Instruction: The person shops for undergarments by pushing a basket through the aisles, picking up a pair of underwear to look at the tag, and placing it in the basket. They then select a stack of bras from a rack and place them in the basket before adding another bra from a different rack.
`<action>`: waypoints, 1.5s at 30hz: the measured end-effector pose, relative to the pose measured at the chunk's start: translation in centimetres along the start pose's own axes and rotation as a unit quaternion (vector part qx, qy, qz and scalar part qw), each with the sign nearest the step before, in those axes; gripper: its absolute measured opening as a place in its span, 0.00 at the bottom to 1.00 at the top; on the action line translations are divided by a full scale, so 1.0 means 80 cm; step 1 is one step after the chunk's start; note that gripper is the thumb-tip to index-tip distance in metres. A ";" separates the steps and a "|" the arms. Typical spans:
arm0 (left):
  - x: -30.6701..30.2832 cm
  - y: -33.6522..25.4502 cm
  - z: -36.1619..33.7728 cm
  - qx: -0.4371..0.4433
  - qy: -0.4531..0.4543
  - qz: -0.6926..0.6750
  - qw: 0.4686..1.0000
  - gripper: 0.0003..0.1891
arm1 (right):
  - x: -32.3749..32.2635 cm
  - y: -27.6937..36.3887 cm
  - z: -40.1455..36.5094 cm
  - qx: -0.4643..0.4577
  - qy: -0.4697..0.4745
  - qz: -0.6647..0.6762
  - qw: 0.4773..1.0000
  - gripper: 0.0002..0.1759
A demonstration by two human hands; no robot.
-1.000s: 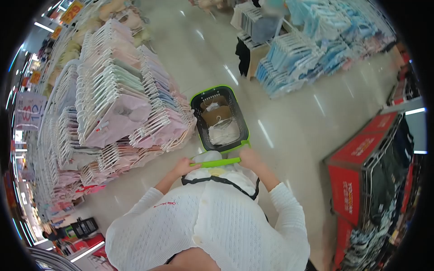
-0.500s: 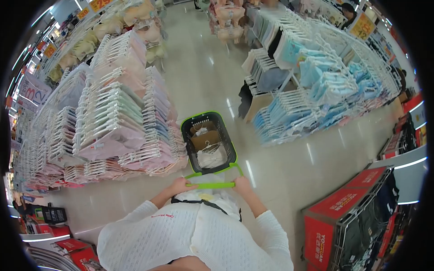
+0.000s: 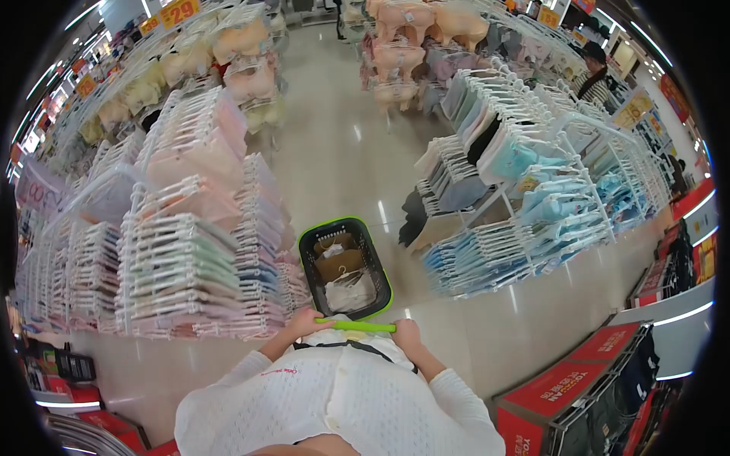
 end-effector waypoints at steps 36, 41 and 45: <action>-0.176 0.032 0.316 -0.011 -0.194 0.115 0.974 0.27 | -0.132 -0.003 0.385 -0.104 0.293 0.064 0.948 0.45; -0.215 0.054 0.331 -0.122 -0.221 0.055 0.966 0.28 | -0.141 0.015 0.456 -0.128 0.196 0.106 0.966 0.40; -0.224 0.083 0.335 -0.171 -0.253 0.046 0.951 0.28 | -0.143 0.032 0.509 -0.113 0.178 0.182 0.960 0.37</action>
Point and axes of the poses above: each hand's wrist, its own z-axis towards the middle knuckle, its own x-axis out of the palm, y = z × x, the point moved 9 cm from there along z, towards the middle knuckle, and after that the axes turned 1 degree about x, right-handed, at the moved point
